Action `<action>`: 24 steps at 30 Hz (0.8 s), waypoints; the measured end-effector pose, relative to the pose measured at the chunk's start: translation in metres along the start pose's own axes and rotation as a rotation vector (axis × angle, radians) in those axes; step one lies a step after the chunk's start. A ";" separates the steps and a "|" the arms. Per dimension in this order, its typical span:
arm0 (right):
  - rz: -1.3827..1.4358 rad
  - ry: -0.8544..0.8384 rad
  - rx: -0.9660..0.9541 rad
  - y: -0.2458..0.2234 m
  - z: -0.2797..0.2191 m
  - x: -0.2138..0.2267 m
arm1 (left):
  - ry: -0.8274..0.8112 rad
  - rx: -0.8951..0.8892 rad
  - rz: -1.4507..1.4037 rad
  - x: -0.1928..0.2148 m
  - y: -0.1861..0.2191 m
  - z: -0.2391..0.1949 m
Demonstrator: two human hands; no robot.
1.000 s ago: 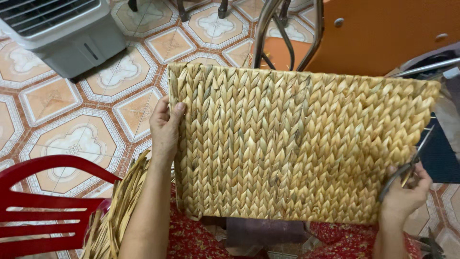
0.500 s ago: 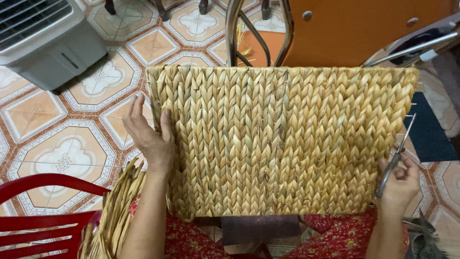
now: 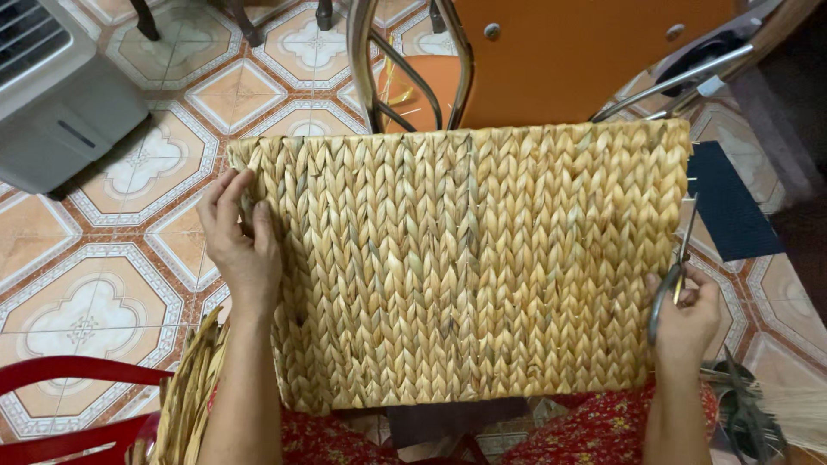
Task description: The person uses shears to trim the protruding edges of a large woven mat. They systematically cut the loose strands along the perimeter to create a clean, even border, occasionally rotating the mat to access different sides.
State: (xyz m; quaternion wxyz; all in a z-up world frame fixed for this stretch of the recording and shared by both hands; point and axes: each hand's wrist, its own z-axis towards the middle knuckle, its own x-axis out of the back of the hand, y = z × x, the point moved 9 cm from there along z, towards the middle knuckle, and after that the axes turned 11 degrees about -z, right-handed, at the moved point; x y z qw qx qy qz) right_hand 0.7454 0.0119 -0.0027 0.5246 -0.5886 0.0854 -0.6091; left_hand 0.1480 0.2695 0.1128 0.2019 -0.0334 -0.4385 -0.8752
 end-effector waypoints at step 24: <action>-0.540 -0.331 0.700 -0.210 -0.031 -0.060 | -0.285 -0.358 0.082 -0.170 0.114 0.003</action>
